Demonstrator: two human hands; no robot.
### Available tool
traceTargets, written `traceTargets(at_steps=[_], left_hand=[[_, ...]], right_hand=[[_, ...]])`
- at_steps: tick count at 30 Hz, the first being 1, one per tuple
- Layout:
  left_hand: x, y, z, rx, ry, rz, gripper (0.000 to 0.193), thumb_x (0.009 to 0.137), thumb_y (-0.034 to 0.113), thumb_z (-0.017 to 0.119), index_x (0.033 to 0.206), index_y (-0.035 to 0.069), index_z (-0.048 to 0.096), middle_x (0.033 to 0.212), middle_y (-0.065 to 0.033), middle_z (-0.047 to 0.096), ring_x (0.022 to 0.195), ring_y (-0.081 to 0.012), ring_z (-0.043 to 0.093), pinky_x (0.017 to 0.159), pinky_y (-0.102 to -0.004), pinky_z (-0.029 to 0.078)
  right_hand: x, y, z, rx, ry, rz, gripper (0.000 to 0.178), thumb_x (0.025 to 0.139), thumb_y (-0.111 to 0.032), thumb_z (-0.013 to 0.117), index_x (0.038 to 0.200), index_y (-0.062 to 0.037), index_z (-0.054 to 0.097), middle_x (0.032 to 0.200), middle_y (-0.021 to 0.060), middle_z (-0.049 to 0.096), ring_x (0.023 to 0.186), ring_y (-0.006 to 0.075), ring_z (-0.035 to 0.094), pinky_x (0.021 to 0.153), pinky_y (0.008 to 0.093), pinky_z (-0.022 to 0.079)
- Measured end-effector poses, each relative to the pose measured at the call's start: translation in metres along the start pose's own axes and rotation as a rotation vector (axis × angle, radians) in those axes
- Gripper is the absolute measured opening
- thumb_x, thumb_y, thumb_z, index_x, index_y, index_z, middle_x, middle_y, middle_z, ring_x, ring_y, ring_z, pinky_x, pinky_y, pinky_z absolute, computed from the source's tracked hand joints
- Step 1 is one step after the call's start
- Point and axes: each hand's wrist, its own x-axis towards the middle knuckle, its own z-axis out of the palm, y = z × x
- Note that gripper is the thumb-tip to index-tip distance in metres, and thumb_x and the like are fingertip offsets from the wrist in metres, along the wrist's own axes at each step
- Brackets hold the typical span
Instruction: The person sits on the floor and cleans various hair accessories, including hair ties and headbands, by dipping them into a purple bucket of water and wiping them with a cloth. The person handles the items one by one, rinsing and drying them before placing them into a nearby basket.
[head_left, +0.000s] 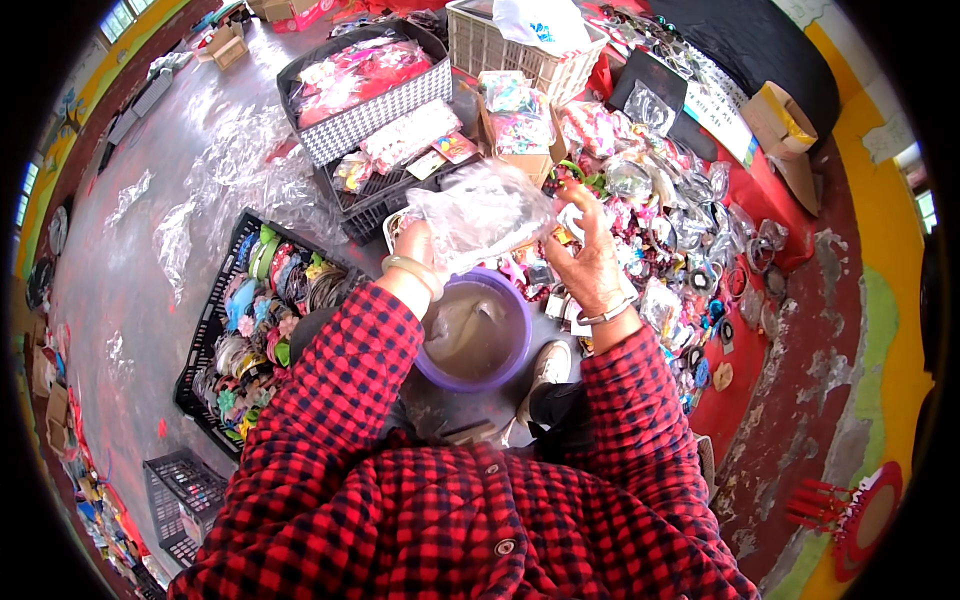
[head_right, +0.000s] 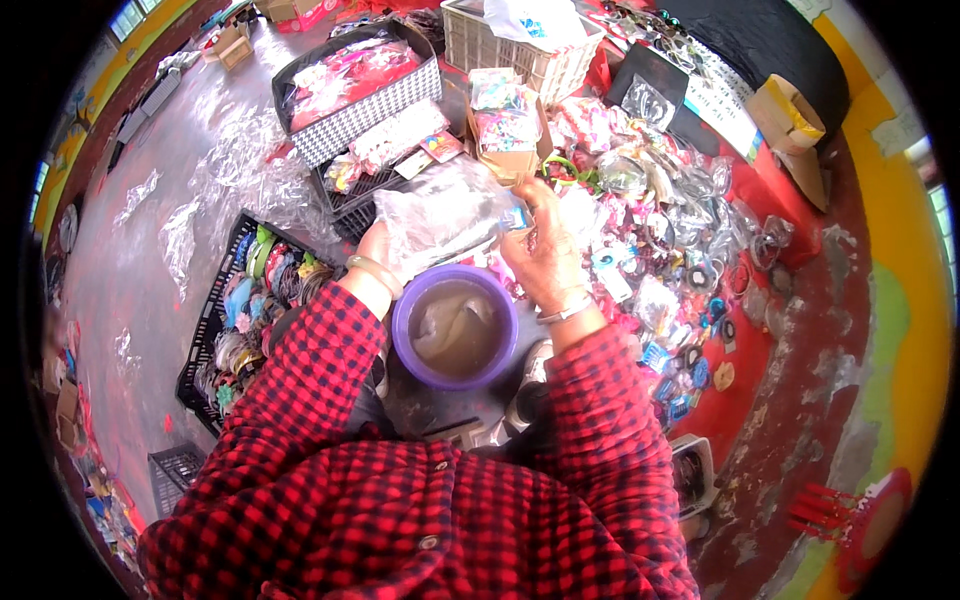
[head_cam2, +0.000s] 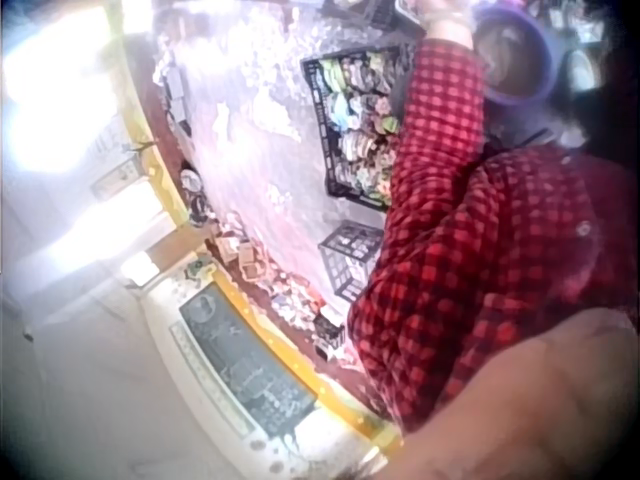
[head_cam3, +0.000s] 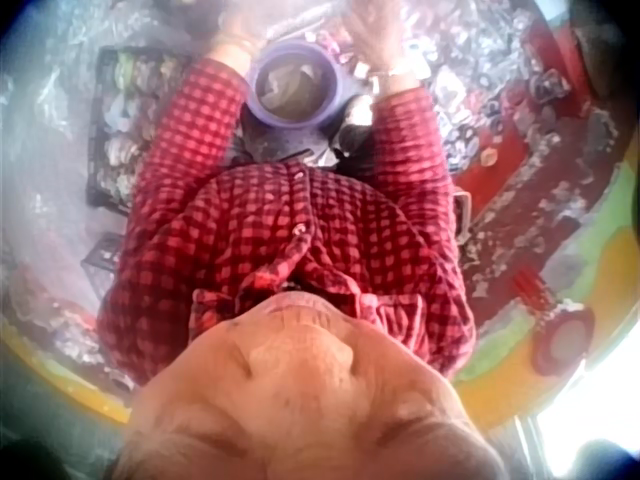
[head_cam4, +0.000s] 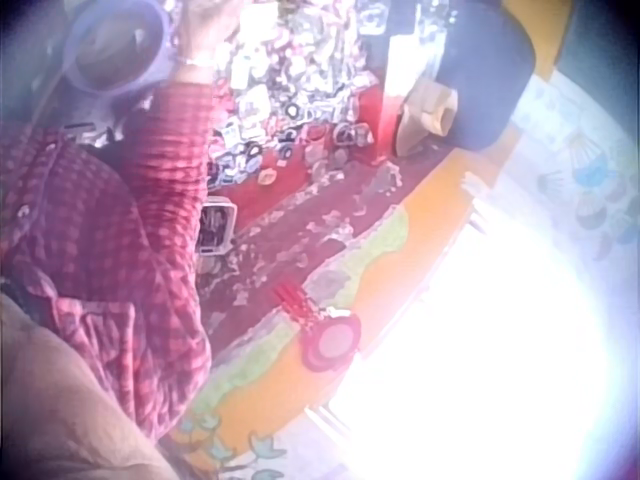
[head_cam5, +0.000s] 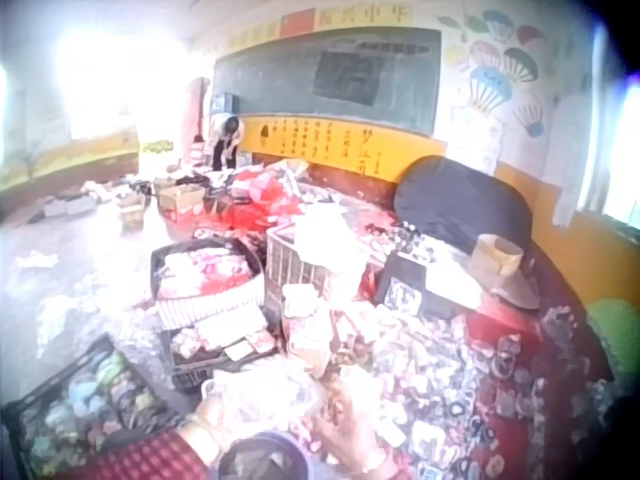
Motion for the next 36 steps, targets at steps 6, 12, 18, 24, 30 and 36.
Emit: traceTargets(at_steps=[6, 12, 18, 24, 30, 36], left_hand=[[-0.022, -0.013, 0.035, 0.183, -0.049, -0.117, 0.033, 0.083, 0.013, 0.055, 0.113, 0.002, 0.048, 0.112, -0.0144, 0.053, 0.098, -0.0253, 0.055, 0.084, -0.0388, 0.047], [-0.012, -0.015, 0.043, 1.256, 0.570, 0.586, 0.036, 0.077, 0.029, 0.064, 0.093, -0.001, 0.052, 0.079, -0.0065, 0.057, 0.068, -0.0116, 0.052, 0.061, -0.0253, 0.043], [-0.026, -0.012, 0.064, 1.147, 0.095, 0.664, 0.017, 0.084, 0.016, 0.057, 0.089, -0.001, 0.055, 0.079, -0.0018, 0.058, 0.069, -0.0070, 0.052, 0.063, -0.0223, 0.043], [-0.036, -0.020, 0.080, 1.067, -0.154, 0.620, 0.020, 0.086, 0.010, 0.055, 0.104, 0.000, 0.053, 0.082, 0.0017, 0.057, 0.065, -0.0033, 0.051, 0.056, -0.0174, 0.042], [-0.045, -0.006, 0.090, 0.935, -0.205, 0.286, 0.031, 0.085, 0.006, 0.053, 0.115, 0.000, 0.048, 0.093, -0.0029, 0.058, 0.068, -0.0066, 0.055, 0.061, -0.0199, 0.047], [-0.049, 0.000, 0.091, 0.755, -0.261, 0.079, 0.029, 0.088, 0.010, 0.048, 0.117, 0.006, 0.051, 0.079, -0.0018, 0.059, 0.063, -0.0063, 0.056, 0.050, -0.0196, 0.045]], right_hand=[[-0.006, 0.023, -0.004, 0.102, -0.249, -0.094, 0.054, 0.061, -0.003, 0.072, 0.112, -0.0089, 0.055, 0.119, 0.0133, 0.051, 0.118, 0.0304, 0.042, 0.098, 0.0370, 0.035], [-0.009, 0.014, -0.004, 0.637, -0.059, 0.515, 0.020, 0.077, -0.007, 0.067, 0.096, -0.0017, 0.062, 0.085, -0.0001, 0.063, 0.074, 0.0068, 0.055, 0.067, 0.0227, 0.045], [-0.011, 0.025, -0.001, 0.698, -0.076, 0.611, 0.016, 0.077, -0.016, 0.068, 0.086, -0.0032, 0.064, 0.075, 0.0002, 0.063, 0.068, 0.0077, 0.056, 0.064, 0.0225, 0.044], [-0.011, 0.019, 0.001, 0.706, -0.103, 0.680, 0.019, 0.078, -0.019, 0.067, 0.088, -0.0033, 0.063, 0.073, -0.0020, 0.062, 0.067, 0.0076, 0.055, 0.062, 0.0224, 0.044], [-0.007, 0.014, -0.019, 0.701, -0.367, 0.646, 0.028, 0.083, -0.021, 0.061, 0.104, -0.0022, 0.058, 0.089, 0.0000, 0.061, 0.080, 0.0094, 0.055, 0.071, 0.0238, 0.044], [-0.005, 0.006, -0.034, 0.782, -0.303, 0.451, 0.028, 0.087, -0.014, 0.054, 0.113, -0.0046, 0.055, 0.106, 0.0013, 0.057, 0.096, 0.0102, 0.050, 0.085, 0.0251, 0.039]])
